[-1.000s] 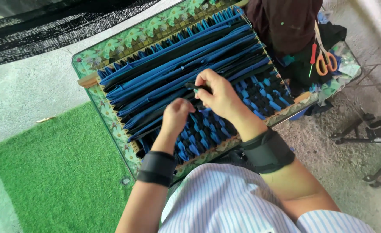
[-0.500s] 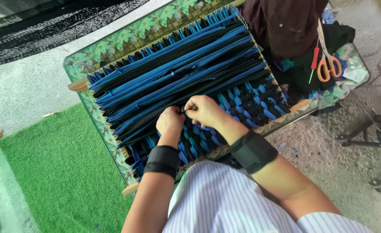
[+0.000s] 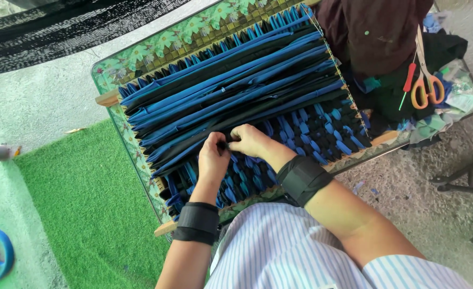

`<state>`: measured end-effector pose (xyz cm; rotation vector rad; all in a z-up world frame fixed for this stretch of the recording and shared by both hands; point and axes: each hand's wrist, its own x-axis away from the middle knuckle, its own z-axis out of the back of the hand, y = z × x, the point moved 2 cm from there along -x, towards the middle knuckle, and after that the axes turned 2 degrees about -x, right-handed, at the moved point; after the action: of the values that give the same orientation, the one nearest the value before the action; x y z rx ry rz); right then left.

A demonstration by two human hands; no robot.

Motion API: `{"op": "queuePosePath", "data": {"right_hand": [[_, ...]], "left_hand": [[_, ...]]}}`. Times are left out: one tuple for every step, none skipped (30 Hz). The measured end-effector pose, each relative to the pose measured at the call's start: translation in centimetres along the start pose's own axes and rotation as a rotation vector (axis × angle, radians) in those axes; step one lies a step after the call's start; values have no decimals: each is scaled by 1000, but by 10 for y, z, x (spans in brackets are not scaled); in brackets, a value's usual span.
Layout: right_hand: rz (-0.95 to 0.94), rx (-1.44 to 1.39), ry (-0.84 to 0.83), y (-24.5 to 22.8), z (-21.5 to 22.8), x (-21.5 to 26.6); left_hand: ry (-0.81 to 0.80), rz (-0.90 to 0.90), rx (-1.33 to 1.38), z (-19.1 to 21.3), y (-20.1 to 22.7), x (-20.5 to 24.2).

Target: The recorder is arranging and aligning blue fabric strips into a wooden frame grid for weaving or textile production.

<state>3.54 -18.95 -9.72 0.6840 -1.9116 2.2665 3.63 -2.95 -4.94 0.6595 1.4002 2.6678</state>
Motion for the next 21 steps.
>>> {"op": "queuePosePath", "data": {"right_hand": [[30, 96, 62, -3, 1, -1], [52, 191, 127, -4, 1, 2], [47, 190, 130, -3, 1, 5], [49, 196, 151, -3, 1, 7], [51, 202, 172, -4, 2, 8], [53, 205, 173, -11, 1, 11], [17, 211, 191, -18, 1, 13], [-23, 217, 211, -24, 0, 17], [-25, 220, 213, -31, 0, 20], [-83, 291, 245, -38, 1, 23], [-140, 362, 277, -44, 1, 26], [-138, 363, 274, -44, 0, 24], [-148, 418, 279, -43, -1, 23], [-159, 471, 289, -43, 0, 22], [-157, 473, 291, -43, 0, 22], [-152, 463, 282, -42, 0, 23], [-147, 454, 273, -42, 0, 24], [-148, 452, 281, -42, 1, 23], [-146, 431, 268, -41, 1, 21], [-147, 410, 251, -39, -1, 22], [-152, 408, 254, -36, -2, 22]], "left_hand": [[70, -46, -52, 1, 4, 0], [133, -90, -102, 1, 7, 3], [126, -90, -101, 2, 7, 4], [106, -92, -125, 3, 8, 3], [86, -93, -150, 4, 9, 2], [88, -96, -148, 6, 12, 3], [54, -41, -216, 7, 14, 4], [16, 15, -283, 7, 16, 7], [14, 12, -280, 11, 21, 12], [84, -9, -270, 17, 26, 18], [154, -29, -260, 22, 31, 24], [158, -28, -258, 36, 27, 30], [176, 13, -284, 50, 22, 36], [192, 49, -311, 63, 17, 41], [193, 47, -310, 86, 5, 52], [217, 94, -268, 109, -9, 62], [241, 140, -225, 132, -22, 72], [237, 134, -226, 152, -38, 80], [276, 217, -207, 173, -57, 88], [312, 305, -188, 193, -76, 98], [306, 304, -189, 196, -84, 102]]}}
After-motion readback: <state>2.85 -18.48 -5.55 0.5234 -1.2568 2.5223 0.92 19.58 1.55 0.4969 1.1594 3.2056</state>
